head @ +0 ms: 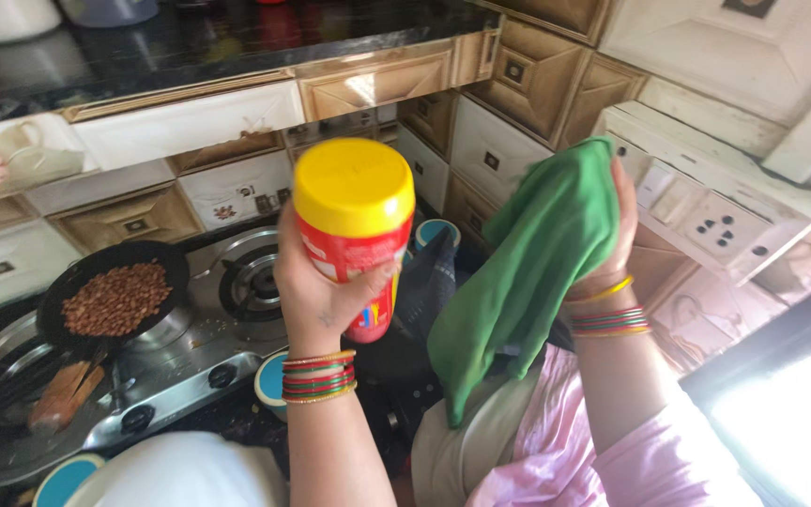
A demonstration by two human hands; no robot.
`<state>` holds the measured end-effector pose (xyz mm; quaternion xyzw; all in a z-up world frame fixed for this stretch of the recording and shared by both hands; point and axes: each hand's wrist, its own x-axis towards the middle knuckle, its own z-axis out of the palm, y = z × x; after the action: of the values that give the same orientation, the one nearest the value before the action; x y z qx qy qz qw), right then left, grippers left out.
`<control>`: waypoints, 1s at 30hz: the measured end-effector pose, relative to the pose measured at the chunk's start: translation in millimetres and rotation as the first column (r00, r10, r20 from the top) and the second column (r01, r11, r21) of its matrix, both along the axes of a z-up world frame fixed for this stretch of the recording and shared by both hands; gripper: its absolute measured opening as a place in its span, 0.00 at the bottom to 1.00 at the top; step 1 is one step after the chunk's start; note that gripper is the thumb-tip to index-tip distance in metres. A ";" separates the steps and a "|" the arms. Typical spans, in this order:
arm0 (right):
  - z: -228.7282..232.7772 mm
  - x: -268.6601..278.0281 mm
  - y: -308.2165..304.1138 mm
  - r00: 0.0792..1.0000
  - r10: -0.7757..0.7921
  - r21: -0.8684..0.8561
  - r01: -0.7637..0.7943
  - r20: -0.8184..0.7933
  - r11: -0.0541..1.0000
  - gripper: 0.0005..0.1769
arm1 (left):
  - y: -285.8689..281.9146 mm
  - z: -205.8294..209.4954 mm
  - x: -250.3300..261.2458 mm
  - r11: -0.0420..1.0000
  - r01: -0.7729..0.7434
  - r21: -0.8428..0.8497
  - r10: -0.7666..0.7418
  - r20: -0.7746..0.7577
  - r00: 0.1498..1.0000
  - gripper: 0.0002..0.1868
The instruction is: The person wipes a red powdered drink container and its yellow lid with a green cloth, opens the container and pours some powder into the lid, then wipes the shelf with a gray towel and arranges the containers on the shelf.
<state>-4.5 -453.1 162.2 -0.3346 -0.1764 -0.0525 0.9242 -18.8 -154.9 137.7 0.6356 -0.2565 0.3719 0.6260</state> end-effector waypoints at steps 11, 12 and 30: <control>-39.0 -26.6 -3.4 0.582 -0.152 -0.598 0.741 0.799 -0.304 0.26 | -19.6 88.6 36.2 0.932 0.092 0.350 -0.133 0.097 0.986 0.56; -21.5 -26.7 -6.1 0.557 -0.179 -0.585 0.780 0.811 -0.222 0.26 | -18.7 94.0 38.3 0.907 0.001 0.420 -0.088 0.189 0.978 0.57; 36.2 -36.5 28.9 0.641 0.322 -0.717 0.627 0.697 0.306 0.28 | -24.9 50.8 15.5 0.396 0.874 -0.283 -0.842 -0.491 0.222 0.62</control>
<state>-41.0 -424.2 198.4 -0.7658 -0.4953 -0.1725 0.3721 -3.2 -179.8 188.5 0.4824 -0.3743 -0.2478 0.7522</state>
